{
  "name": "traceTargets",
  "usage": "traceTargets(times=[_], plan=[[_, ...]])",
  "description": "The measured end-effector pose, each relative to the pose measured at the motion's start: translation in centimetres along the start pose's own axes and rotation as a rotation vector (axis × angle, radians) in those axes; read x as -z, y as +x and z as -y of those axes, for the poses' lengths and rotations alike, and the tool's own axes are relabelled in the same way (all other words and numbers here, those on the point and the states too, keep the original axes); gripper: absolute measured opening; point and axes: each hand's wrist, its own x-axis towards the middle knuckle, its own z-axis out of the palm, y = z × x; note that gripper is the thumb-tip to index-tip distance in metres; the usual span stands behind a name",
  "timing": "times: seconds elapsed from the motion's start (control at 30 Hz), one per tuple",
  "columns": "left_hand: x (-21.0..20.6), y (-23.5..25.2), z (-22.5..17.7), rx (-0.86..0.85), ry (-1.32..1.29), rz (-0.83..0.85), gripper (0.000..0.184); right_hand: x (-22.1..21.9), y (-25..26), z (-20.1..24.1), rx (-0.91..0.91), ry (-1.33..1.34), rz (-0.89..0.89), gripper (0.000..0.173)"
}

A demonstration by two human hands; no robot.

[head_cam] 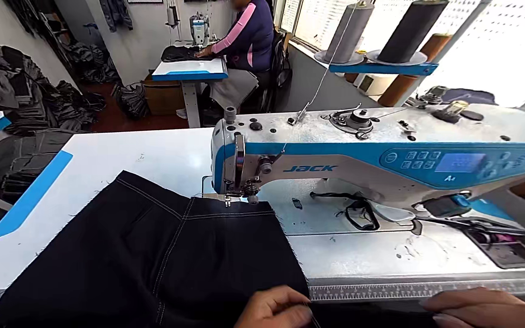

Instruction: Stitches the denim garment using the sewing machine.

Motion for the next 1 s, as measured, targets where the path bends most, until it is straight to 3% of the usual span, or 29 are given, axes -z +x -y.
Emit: traceTargets(times=[0.13, 0.27, 0.4, 0.47, 0.53, 0.73, 0.8, 0.9, 1.0], plan=[[3.4, -0.6, -4.9, -0.290, 0.172, -0.389, 0.024, -5.4, 2.5, 2.4, -0.029, 0.160, -0.125, 0.014], [5.8, -1.3, -7.4, -0.335, 0.364, -0.677, 0.025, -10.7, 5.0, 3.9, -0.071, 0.328, -0.098, 0.018], [8.3, -2.1, -10.1, -0.554, 1.065, -0.743, 0.031, -13.1, 5.8, 5.0, -0.014, 0.391, -0.005, 0.008], [9.0, -1.7, -11.7, -0.651, 1.370, -0.691, 0.035, -13.9, 5.7, 5.7, -0.016, 0.445, 0.009, 0.008], [9.9, -0.6, -12.4, -0.626, 1.521, -0.574, 0.033, -14.9, 5.5, 6.0, -0.043, 0.492, 0.018, 0.010], [12.6, 6.3, -6.7, -0.249, 1.660, 0.004, 0.030, -19.1, 3.3, 4.1, -0.410, 0.537, 0.094, 0.015], [12.1, 8.6, -5.3, -0.217, 1.652, 0.146, 0.033, -19.1, 2.8, 3.2, -0.522, 0.545, 0.118, 0.016], [11.8, 11.1, -3.4, -0.365, 1.603, 0.217, 0.033, -18.2, 2.9, 2.3, -0.612, 0.559, 0.151, 0.016], [12.1, 11.9, -1.7, -0.437, 1.473, 0.116, 0.030, -17.6, 2.8, 1.3, -0.639, 0.588, 0.194, 0.017]])
